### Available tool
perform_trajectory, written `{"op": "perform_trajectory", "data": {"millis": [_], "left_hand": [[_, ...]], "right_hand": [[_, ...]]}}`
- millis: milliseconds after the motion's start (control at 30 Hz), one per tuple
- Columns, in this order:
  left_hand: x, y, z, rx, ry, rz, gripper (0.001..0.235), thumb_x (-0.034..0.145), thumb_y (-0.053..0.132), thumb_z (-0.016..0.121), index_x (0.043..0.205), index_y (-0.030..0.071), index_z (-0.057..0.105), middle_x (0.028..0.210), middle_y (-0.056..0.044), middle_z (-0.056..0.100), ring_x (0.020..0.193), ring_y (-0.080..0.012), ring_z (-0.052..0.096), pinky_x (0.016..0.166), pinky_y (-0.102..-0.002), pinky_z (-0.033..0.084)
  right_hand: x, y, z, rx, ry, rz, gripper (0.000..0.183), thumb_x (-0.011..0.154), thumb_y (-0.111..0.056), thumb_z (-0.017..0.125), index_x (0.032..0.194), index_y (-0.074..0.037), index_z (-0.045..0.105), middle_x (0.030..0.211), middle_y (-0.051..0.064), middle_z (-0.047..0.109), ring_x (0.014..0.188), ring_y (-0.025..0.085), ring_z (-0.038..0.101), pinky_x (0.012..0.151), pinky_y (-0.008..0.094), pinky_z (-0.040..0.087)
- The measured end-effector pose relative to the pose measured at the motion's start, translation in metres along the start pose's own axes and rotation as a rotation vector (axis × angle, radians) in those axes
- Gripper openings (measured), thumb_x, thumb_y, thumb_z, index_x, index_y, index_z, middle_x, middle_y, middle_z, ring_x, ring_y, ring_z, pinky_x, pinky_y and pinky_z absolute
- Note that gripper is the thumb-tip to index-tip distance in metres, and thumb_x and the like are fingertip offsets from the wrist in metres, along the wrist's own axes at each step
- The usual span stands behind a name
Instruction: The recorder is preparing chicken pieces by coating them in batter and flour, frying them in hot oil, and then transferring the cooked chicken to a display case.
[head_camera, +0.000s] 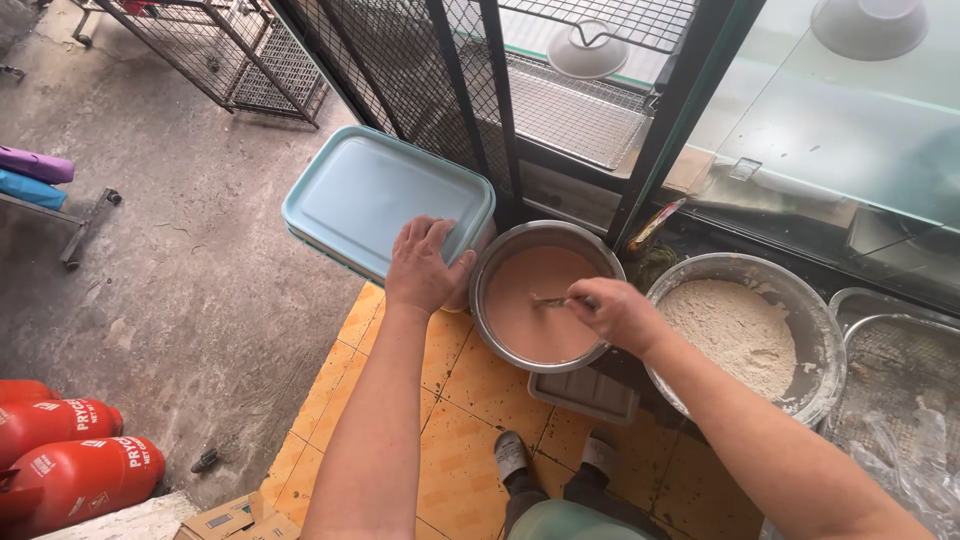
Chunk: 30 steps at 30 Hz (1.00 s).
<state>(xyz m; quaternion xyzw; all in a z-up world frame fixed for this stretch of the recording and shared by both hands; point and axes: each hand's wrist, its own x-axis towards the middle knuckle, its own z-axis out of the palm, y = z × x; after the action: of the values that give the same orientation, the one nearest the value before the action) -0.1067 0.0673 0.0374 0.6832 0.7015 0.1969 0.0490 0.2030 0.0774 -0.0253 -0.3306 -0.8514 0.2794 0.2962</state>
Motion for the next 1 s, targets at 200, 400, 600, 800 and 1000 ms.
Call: {"op": "perform_trajectory", "data": {"millis": [200, 400, 600, 800, 1000], "left_hand": [[0.001, -0.002, 0.002, 0.006, -0.026, 0.001, 0.055, 0.087, 0.042, 0.074, 0.132, 0.015, 0.059, 0.129, -0.006, 0.054, 0.13, -0.0278, 0.047, 0.117, -0.041, 0.035], [-0.001, -0.005, 0.0, -0.025, -0.003, 0.021, 0.055, 0.084, 0.04, 0.075, 0.13, 0.014, 0.06, 0.128, -0.007, 0.054, 0.131, -0.0312, 0.046, 0.116, -0.043, 0.034], [-0.001, -0.008, -0.001, -0.077, 0.003, 0.053, 0.056, 0.084, 0.039, 0.075, 0.13, 0.012, 0.06, 0.128, -0.007, 0.055, 0.131, -0.0309, 0.045, 0.117, -0.045, 0.031], [-0.002, -0.011, 0.001, -0.086, 0.021, 0.083, 0.057, 0.084, 0.039, 0.075, 0.131, 0.01, 0.059, 0.128, -0.008, 0.054, 0.131, -0.0318, 0.044, 0.117, -0.044, 0.031], [0.0, -0.013, 0.003, -0.061, 0.009, 0.088, 0.06, 0.084, 0.042, 0.074, 0.131, 0.01, 0.058, 0.127, -0.009, 0.053, 0.131, -0.0315, 0.043, 0.117, -0.045, 0.029]], "right_hand": [[0.008, -0.013, -0.045, 0.153, 0.057, 0.36, 0.011, 0.094, -0.014, 0.071, 0.096, -0.004, 0.075, 0.079, 0.006, 0.076, 0.066, 0.017, 0.069, 0.062, 0.031, 0.058], [0.01, -0.023, -0.036, 0.231, 0.181, 0.444, 0.017, 0.094, -0.015, 0.073, 0.104, -0.001, 0.074, 0.082, 0.009, 0.075, 0.073, 0.016, 0.066, 0.066, 0.031, 0.056], [0.012, -0.029, 0.02, -0.116, 0.136, 0.073, 0.019, 0.086, -0.016, 0.078, 0.099, -0.003, 0.072, 0.095, 0.014, 0.075, 0.086, 0.031, 0.071, 0.074, 0.038, 0.057], [0.008, -0.021, 0.033, -0.037, 0.273, 0.256, 0.012, 0.091, -0.012, 0.074, 0.099, -0.004, 0.072, 0.091, 0.013, 0.075, 0.08, 0.024, 0.073, 0.07, 0.033, 0.058], [-0.004, -0.034, -0.004, 0.286, 0.376, 0.457, 0.013, 0.096, -0.009, 0.066, 0.106, -0.001, 0.07, 0.084, 0.005, 0.076, 0.073, 0.009, 0.07, 0.065, 0.024, 0.057]]}}
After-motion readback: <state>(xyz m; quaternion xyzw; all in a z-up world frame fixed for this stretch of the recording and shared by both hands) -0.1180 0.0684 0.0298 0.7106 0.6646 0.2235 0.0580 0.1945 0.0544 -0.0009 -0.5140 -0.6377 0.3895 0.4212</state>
